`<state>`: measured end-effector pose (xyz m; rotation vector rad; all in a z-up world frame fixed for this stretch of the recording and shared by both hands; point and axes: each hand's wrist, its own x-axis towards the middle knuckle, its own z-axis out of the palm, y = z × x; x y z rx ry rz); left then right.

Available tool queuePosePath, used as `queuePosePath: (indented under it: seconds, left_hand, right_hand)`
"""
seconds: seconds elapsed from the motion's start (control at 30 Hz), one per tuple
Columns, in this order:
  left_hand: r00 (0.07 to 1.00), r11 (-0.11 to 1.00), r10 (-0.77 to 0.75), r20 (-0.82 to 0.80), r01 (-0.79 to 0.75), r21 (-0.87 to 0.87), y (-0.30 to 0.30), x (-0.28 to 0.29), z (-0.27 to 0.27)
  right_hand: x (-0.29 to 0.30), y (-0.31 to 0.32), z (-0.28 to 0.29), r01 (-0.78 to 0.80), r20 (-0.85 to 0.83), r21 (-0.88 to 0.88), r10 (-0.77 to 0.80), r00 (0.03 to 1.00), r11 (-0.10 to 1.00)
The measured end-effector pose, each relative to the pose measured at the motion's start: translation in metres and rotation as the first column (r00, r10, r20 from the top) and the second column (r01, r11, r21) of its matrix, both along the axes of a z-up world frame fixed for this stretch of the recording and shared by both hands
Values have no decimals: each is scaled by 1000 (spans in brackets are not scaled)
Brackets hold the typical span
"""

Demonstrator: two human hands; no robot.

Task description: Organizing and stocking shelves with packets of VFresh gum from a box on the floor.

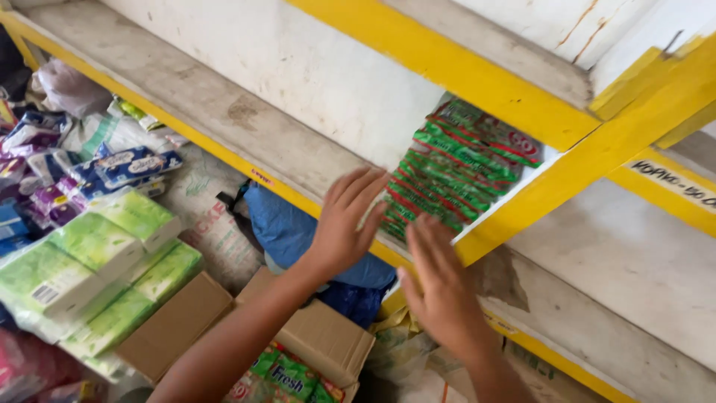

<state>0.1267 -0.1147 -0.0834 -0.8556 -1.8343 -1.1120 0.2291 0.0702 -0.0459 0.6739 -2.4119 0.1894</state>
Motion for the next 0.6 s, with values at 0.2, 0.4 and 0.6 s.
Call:
queuePosePath:
  seconds: [0.2,0.4,0.6]
  left_hand:
    - [663,987,67,746,-151,45,-90,54,-238]
    - [305,942,217,927,-313,-118,-158,118,-485]
    - [-43,929,327,944,-168,-330,-148,157,-538]
  right_hand:
    - [18,-24,-197,-5,688,-297,218,692,955]
    - [50,-36,-516,186,816,-574,541,200,797]
    - [77,-79,-568,777,781,-269,601,-170,569]
